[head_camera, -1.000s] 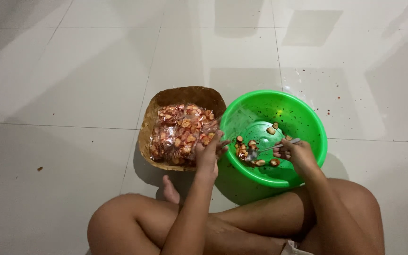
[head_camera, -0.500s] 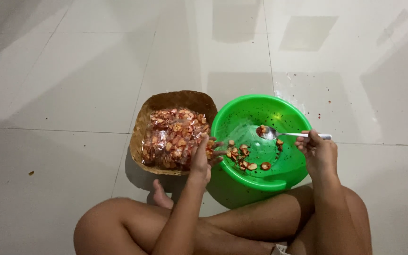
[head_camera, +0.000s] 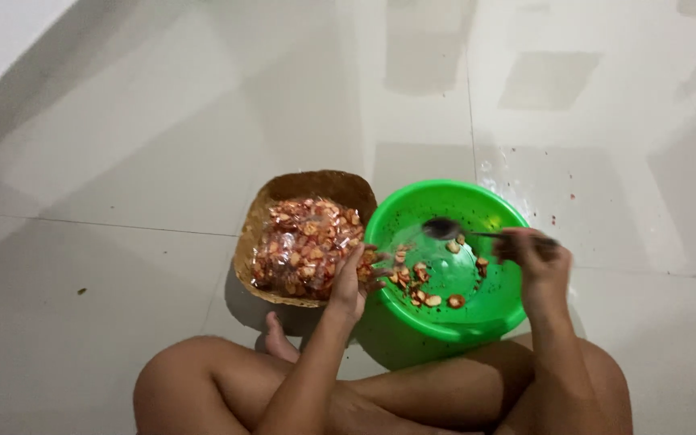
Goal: Transferring small food items from a green bowl to a brown container using hands and a spoon
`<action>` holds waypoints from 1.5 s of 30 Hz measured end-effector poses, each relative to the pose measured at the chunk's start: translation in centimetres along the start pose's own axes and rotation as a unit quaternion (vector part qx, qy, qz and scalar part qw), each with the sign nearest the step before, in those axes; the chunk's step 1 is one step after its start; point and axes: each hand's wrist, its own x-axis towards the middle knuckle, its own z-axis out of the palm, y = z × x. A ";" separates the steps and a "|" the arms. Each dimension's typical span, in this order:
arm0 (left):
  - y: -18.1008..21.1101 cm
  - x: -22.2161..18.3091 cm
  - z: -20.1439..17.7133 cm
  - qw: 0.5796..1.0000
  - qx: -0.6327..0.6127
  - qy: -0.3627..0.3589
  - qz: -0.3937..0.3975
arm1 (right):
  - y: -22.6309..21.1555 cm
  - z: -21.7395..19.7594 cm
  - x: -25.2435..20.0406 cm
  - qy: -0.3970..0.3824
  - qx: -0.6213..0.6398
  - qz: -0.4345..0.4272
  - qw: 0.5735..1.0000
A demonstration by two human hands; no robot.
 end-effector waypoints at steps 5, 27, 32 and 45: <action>0.9 0.8 -0.5 0.995 -0.090 -0.025 0.016 | 4.0 -4.4 1.9 0.128 0.145 0.053 0.980; 1.7 -5.0 -1.2 0.990 0.007 0.060 0.129 | 8.2 -3.2 0.6 0.076 0.097 0.115 0.986; 1.5 -5.5 -2.6 0.983 -0.039 0.033 0.175 | 8.9 -3.6 0.4 0.044 0.064 0.127 0.989; 1.7 -6.6 -2.3 0.975 -0.105 0.035 0.192 | 8.6 -5.3 0.6 0.096 0.149 0.174 0.969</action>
